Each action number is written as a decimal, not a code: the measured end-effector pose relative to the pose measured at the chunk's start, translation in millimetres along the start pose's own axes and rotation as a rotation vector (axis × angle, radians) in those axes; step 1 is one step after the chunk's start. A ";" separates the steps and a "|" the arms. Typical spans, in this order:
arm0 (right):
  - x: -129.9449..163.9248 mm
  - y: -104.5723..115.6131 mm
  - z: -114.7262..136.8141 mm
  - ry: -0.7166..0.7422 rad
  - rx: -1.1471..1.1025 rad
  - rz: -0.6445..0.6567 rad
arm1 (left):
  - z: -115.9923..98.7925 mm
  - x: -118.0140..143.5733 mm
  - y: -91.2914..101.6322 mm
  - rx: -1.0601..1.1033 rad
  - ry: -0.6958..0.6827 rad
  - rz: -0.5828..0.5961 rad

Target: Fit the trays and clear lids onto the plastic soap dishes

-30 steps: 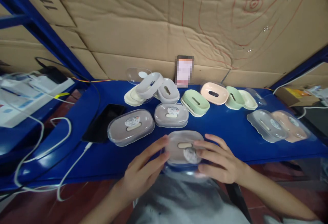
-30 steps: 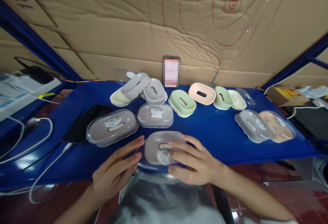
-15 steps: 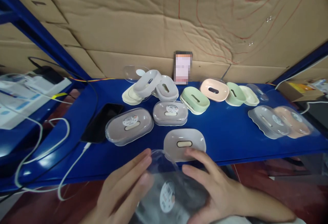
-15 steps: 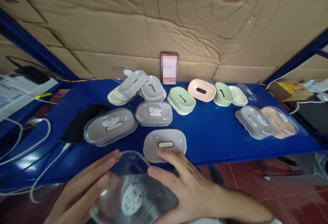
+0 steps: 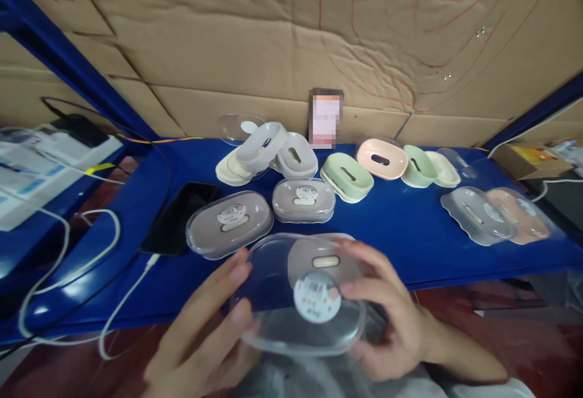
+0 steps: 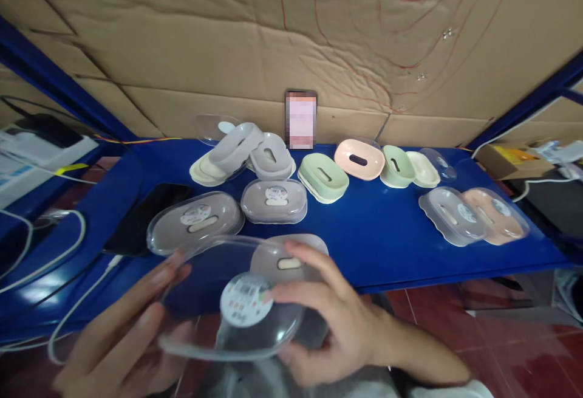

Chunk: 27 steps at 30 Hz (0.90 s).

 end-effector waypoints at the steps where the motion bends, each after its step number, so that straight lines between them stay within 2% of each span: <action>1: 2.7 7.8 -6.2 -0.022 0.008 -0.029 | -5.5 -6.1 -7.2 0.013 -0.082 -0.040; 4: 11.8 19.6 -21.1 -0.029 0.075 -0.023 | -4.4 -17.0 -34.7 0.028 -0.136 -0.014; 7: 19.0 18.9 -37.4 -0.060 0.155 0.065 | 1.8 -18.3 -49.6 0.042 -0.113 0.049; 11: 23.9 15.8 -57.3 -0.142 0.200 0.136 | 6.5 -17.6 -58.6 0.035 -0.096 0.146; 15: 26.3 11.9 -66.0 -0.177 0.178 0.186 | 7.9 -22.0 -64.0 0.009 -0.122 0.221; 21: 28.4 7.7 -64.3 -0.172 0.236 0.204 | 7.6 -20.5 -68.1 0.058 -0.154 0.288; 27: 24.9 5.2 -61.7 -0.125 0.323 0.217 | 3.9 -16.7 -70.2 0.065 -0.155 0.280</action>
Point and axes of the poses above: each hand's wrist, its own x-axis away from the middle knuckle, its own y-axis out of the back of the hand, z = x × y, the point moved 9 cm from there along -x, towards the middle knuckle, and after that the axes turned 6 degrees about -y, right-handed, at the moved point
